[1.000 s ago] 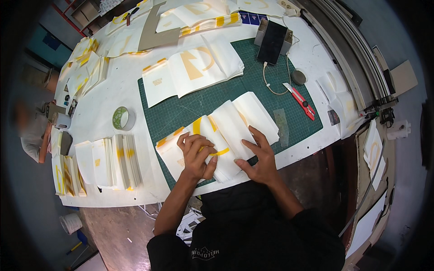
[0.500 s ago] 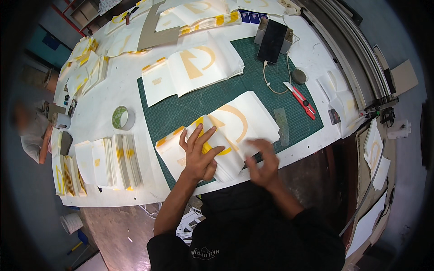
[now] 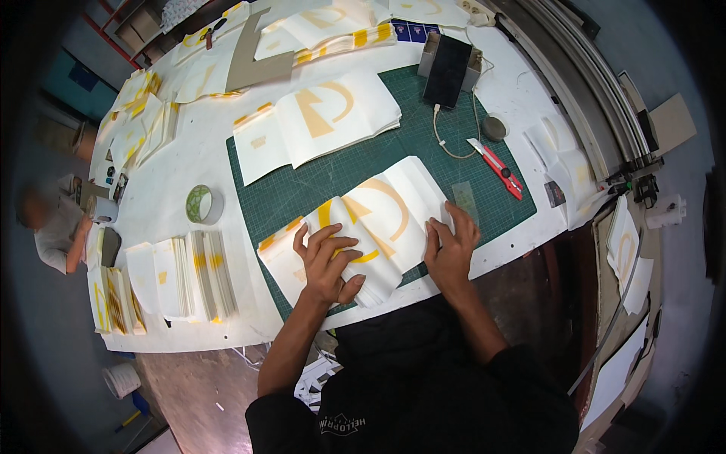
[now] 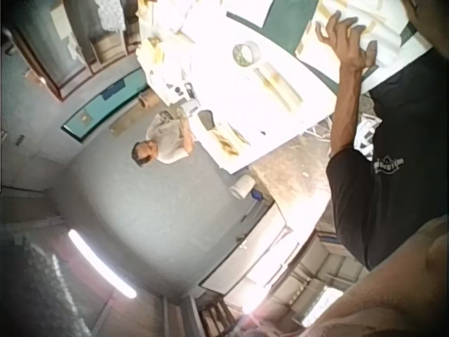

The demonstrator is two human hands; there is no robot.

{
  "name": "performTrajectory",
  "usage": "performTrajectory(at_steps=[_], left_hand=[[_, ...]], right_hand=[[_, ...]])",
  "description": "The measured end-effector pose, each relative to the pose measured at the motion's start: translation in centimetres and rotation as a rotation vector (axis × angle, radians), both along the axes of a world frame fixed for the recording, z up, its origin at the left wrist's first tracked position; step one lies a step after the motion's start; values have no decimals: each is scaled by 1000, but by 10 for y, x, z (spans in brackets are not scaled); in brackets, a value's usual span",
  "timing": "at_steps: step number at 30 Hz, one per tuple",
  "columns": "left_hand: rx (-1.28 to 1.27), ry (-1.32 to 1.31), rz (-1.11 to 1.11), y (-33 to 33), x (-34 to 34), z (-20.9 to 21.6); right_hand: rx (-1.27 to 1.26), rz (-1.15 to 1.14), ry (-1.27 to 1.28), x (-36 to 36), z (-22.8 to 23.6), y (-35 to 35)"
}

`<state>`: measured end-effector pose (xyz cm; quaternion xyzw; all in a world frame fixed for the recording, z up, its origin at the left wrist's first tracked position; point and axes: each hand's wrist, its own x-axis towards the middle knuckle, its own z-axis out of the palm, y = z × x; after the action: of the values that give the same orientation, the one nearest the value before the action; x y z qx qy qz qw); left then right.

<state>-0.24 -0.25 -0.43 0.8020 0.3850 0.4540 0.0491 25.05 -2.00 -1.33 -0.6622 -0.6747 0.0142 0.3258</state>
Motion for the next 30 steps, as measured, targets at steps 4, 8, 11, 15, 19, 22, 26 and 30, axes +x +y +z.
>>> performTrajectory(at_steps=[4,8,11,15,19,22,26,30], left_hand=[[0,0,-2,0,0,0],[-10,8,1,0,1,3],[-13,2,1,0,1,3],[-6,-9,2,0,2,3],[-14,-3,1,1,1,4],[-12,-4,1,0,1,5],[-18,-4,2,0,1,4],[-22,-1,2,1,0,5]], right_hand=[[14,-123,-62,-5,5,2],[-23,-126,-195,-4,3,4],[-19,-82,-164,-3,0,4],[94,10,-47,-11,11,0],[208,203,280,-27,29,-13],[408,162,340,-30,34,-11],[288,-36,377,-16,28,-1],[237,-49,344,-8,29,1]])
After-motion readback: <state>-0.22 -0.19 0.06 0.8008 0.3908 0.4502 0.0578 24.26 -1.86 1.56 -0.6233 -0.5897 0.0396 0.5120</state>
